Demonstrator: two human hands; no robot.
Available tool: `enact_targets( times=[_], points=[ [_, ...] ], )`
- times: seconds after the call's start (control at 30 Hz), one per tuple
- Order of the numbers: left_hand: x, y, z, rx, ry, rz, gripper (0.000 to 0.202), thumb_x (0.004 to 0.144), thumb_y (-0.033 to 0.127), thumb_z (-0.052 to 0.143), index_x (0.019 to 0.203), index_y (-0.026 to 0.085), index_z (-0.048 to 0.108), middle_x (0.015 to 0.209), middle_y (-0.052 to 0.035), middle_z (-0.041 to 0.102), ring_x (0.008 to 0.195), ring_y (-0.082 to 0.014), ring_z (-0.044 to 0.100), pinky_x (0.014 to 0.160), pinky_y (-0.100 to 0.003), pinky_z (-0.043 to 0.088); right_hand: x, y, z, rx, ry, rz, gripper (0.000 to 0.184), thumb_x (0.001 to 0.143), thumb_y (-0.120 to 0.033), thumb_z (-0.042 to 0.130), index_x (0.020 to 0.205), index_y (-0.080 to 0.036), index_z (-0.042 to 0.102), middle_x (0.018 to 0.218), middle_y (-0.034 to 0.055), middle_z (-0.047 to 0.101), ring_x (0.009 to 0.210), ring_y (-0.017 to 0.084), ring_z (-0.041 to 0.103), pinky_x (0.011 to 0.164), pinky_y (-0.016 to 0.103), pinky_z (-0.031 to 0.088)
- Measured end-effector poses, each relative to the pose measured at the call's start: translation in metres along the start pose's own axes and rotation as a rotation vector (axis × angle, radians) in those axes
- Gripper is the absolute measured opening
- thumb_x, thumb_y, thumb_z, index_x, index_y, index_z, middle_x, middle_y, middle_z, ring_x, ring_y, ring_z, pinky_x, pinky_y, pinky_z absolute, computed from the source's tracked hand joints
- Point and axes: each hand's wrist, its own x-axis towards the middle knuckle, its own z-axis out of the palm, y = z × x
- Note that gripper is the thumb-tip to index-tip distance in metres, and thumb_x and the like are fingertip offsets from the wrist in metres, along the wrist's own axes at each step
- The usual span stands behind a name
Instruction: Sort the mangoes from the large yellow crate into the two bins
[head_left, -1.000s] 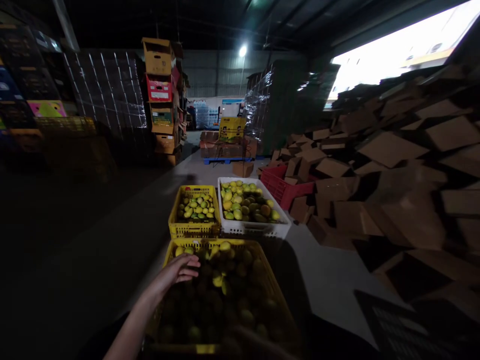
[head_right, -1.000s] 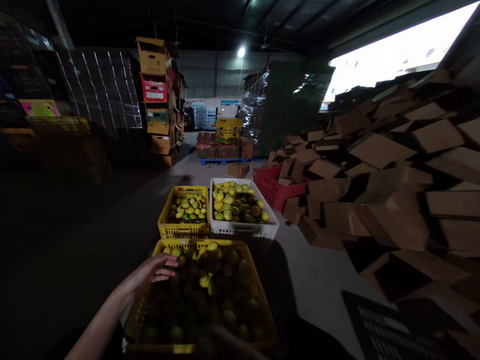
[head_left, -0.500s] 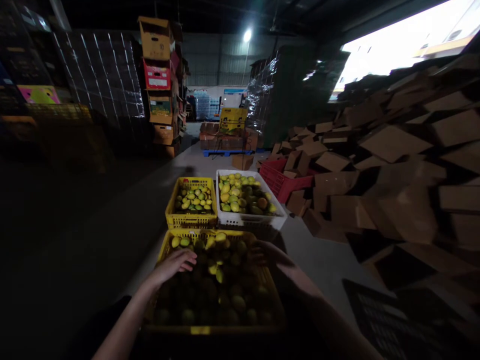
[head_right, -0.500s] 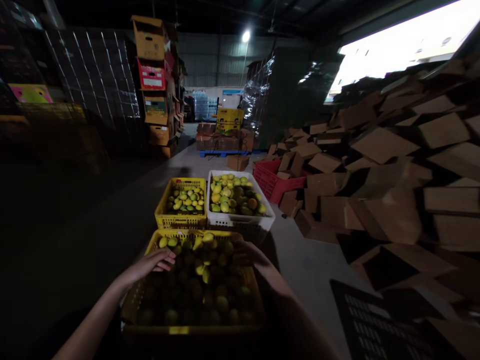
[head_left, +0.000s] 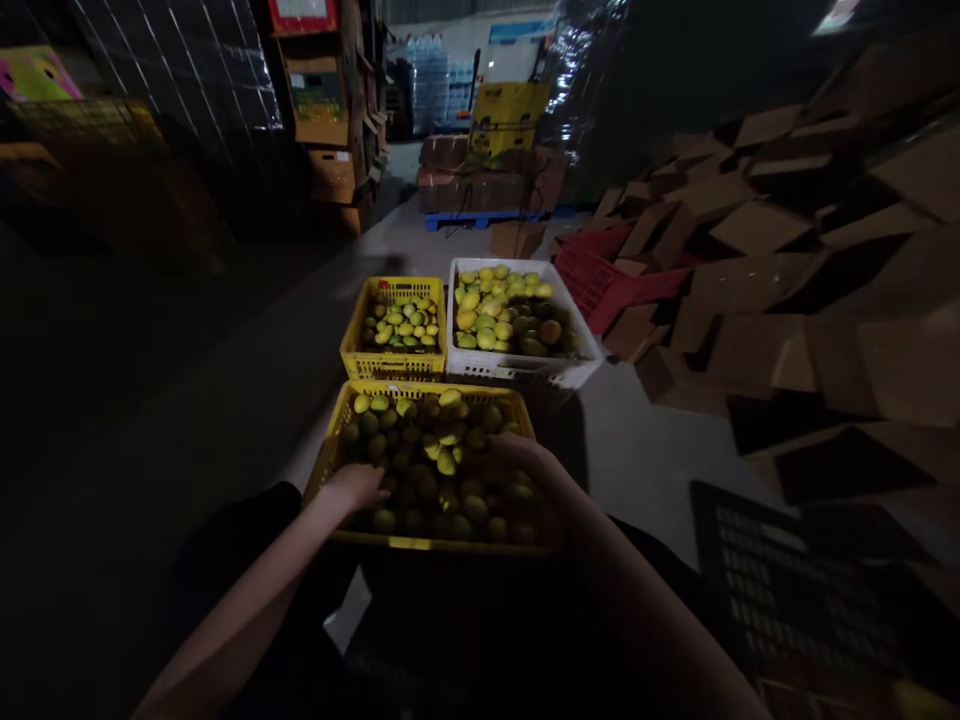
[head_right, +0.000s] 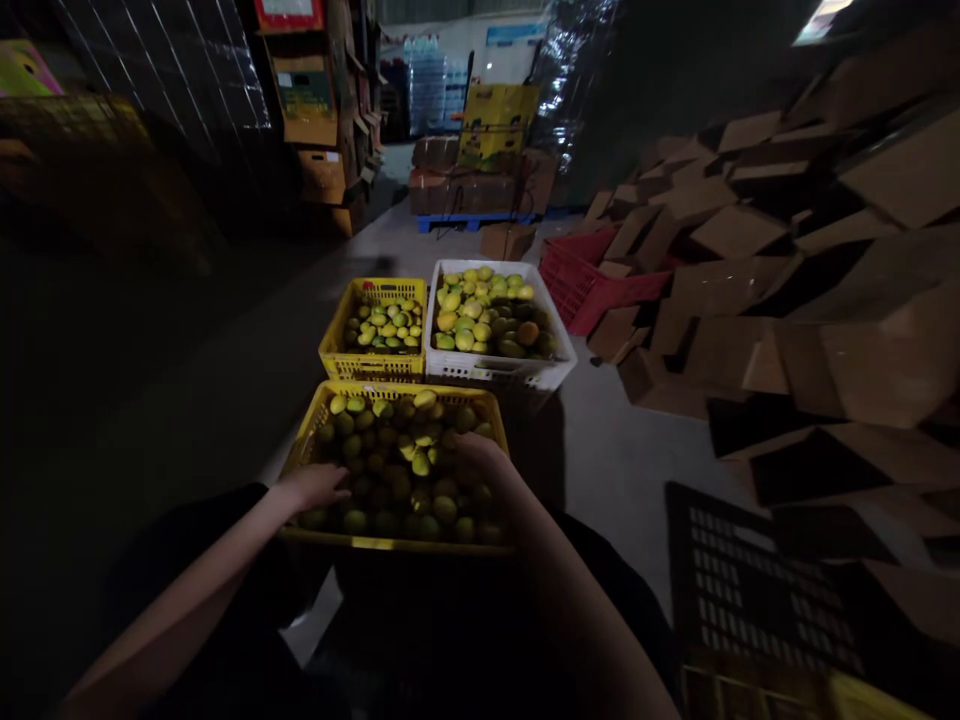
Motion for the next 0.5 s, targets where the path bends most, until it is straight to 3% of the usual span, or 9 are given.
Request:
enact_targets(
  times=[0.13,0.27,0.37,0.5],
  points=[
    [0.003,0.004,-0.012,0.005,0.006,0.087,0.019,0.060,0.029,0.073,0.065,0.022,0.056,0.088,-0.0152,0.068,0.109,-0.0429,0.056,0.100,-0.053,0.031,0.007,0.004,0.006,-0.363,-0.102,0.030,0.018,0.061,-0.023,0.077,0.075,-0.016,0.067,0.081,0.0121,0.071,0.086,0.030,0.067,0.079,0.040,0.047],
    [0.006,0.009,-0.030,-0.016,0.096,0.111,0.019,0.064,0.032,0.072,0.070,0.020,0.058,0.092,-0.0174,0.068,0.111,-0.0418,0.056,0.098,-0.048,0.036,0.019,-0.008,0.019,-0.613,-0.129,0.009,0.023,0.078,-0.018,0.063,0.100,-0.011,0.064,0.104,0.0157,0.067,0.099,0.028,0.062,0.085,0.042,0.046],
    [0.003,0.011,-0.053,-0.011,0.122,0.153,0.025,0.072,0.040,0.065,0.085,0.019,0.061,0.107,-0.0166,0.066,0.120,-0.0363,0.051,0.097,-0.039,0.038,0.042,-0.026,0.029,-0.735,-0.092,-0.031,0.027,0.083,-0.015,0.054,0.108,-0.011,0.061,0.112,0.0174,0.063,0.105,0.029,0.058,0.085,0.040,0.045],
    [-0.006,0.013,-0.088,0.267,0.073,0.132,0.040,0.085,0.045,0.047,0.116,0.020,0.054,0.127,-0.0141,0.058,0.121,-0.0316,0.051,0.095,-0.037,0.040,0.078,-0.044,0.042,-0.794,0.019,-0.090,0.035,0.088,-0.009,0.038,0.118,-0.009,0.056,0.118,0.0226,0.058,0.106,0.029,0.054,0.082,0.035,0.042]
  ],
)
